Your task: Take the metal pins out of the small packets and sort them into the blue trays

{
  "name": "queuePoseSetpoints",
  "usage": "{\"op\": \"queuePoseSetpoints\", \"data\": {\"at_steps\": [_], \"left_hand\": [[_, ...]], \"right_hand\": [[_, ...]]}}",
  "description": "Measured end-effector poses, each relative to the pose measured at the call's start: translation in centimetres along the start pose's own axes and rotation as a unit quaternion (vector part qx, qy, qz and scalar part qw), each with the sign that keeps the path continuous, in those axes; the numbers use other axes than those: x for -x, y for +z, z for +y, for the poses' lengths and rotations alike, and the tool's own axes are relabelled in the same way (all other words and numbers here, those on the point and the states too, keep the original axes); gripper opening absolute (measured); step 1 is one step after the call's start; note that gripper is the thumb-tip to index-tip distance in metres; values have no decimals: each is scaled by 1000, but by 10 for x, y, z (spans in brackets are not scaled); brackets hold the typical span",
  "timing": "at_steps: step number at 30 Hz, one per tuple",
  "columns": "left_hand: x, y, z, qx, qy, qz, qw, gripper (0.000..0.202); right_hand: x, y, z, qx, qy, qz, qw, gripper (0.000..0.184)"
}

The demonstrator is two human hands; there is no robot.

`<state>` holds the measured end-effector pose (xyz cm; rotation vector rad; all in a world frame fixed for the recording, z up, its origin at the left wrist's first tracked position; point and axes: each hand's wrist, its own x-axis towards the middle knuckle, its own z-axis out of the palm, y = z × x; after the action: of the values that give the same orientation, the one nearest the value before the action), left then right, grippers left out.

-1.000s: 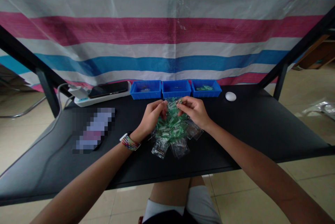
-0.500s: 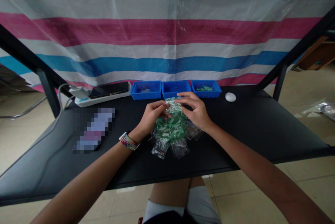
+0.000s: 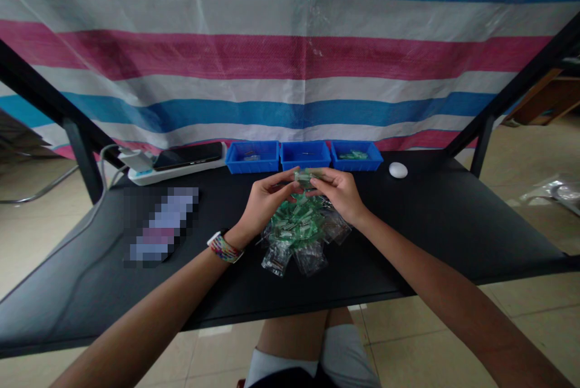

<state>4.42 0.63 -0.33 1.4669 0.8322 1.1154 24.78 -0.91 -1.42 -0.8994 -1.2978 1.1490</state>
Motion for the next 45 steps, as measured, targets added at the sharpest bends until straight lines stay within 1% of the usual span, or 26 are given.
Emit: {"op": "queuePoseSetpoints", "data": {"at_steps": [2, 3, 5, 7, 9, 11, 12, 13, 16, 17, 18, 20, 22, 23, 24, 25, 26, 27, 28, 30, 31, 33, 36, 38, 42, 45], "left_hand": [[-1, -1, -3, -1, 2, 6, 1000, 62], [-1, -1, -4, -6, 3, 7, 1000, 64], [-1, -3, -5, -19, 6, 7, 1000, 57], [-1, -3, -5, -28, 7, -2, 1000, 48], [0, -3, -4, -30, 9, -16, 999, 43], [2, -1, -2, -32, 11, -26, 999, 43], [2, -1, -2, -34, 13, -28, 999, 43], [3, 0, -1, -37, 13, -30, 999, 43], [2, -1, -2, -52, 15, -31, 998, 45], [2, -1, -3, -64, 18, -29, 997, 44], [2, -2, -3, -82, 25, -27, 996, 44], [2, -5, -3, -145, 55, -33, 987, 39], [4, -6, -2, -220, 100, -65, 968, 34], [4, -7, -1, -250, 124, -89, 956, 33], [5, -6, -1, -271, 145, -116, 944, 32], [6, -6, -1, -286, 163, -142, 934, 32], [6, -5, -1, -296, 178, -165, 924, 33], [7, -3, -2, -308, 191, -184, 914, 33], [7, -2, -3, -320, 201, -197, 905, 32], [7, 0, -5, -343, 215, -207, 891, 31], [7, 1, -6, -351, 219, -207, 887, 31], [7, 2, -7, -358, 222, -204, 884, 30], [7, 3, -7, -358, 221, -202, 884, 29], [8, 3, -6, -361, 221, -202, 883, 29], [8, 3, -8, -366, 224, -202, 880, 30], [8, 2, -9, -364, 223, -200, 882, 30]], "right_hand": [[-4, -8, -2, 17, -25, 47, 998, 44], [-7, -16, -4, 33, -46, 79, 995, 44], [-14, -36, -11, 87, -108, 155, 978, 45], [-21, -61, -18, 170, -174, 220, 945, 48], [-27, -87, -24, 267, -233, 272, 895, 50], [-31, -107, -23, 371, -258, 299, 840, 53], [-33, -113, -21, 426, -250, 293, 818, 54], [-34, -118, -17, 481, -227, 264, 805, 54], [-36, -119, -5, 590, -121, 118, 789, 51], [-36, -117, -3, 604, -98, 87, 786, 51], [-36, -115, -3, 609, -90, 77, 785, 51], [-35, -112, -8, 600, -117, 105, 784, 49], [-33, -110, -19, 579, -159, 136, 788, 41], [-31, -109, -25, 566, -168, 133, 796, 35], [-29, -109, -30, 549, -162, 111, 813, 28], [-27, -109, -35, 527, -138, 71, 835, 23], [-25, -110, -39, 501, -98, 16, 860, 22], [-23, -110, -42, 471, -42, -50, 880, 23], [-21, -110, -43, 440, 21, -118, 890, 25], [-19, -111, -44, 392, 133, -227, 882, 28], [-18, -111, -44, 378, 171, -259, 872, 28], [-18, -110, -44, 368, 204, -288, 860, 24], [-19, -112, -43, 372, 205, -301, 854, 14], [-18, -115, -43, 368, 206, -294, 858, 10], [-16, -121, -48, 315, 202, -216, 902, 12], [-16, -118, -54, 268, 174, -156, 935, 17]]}}
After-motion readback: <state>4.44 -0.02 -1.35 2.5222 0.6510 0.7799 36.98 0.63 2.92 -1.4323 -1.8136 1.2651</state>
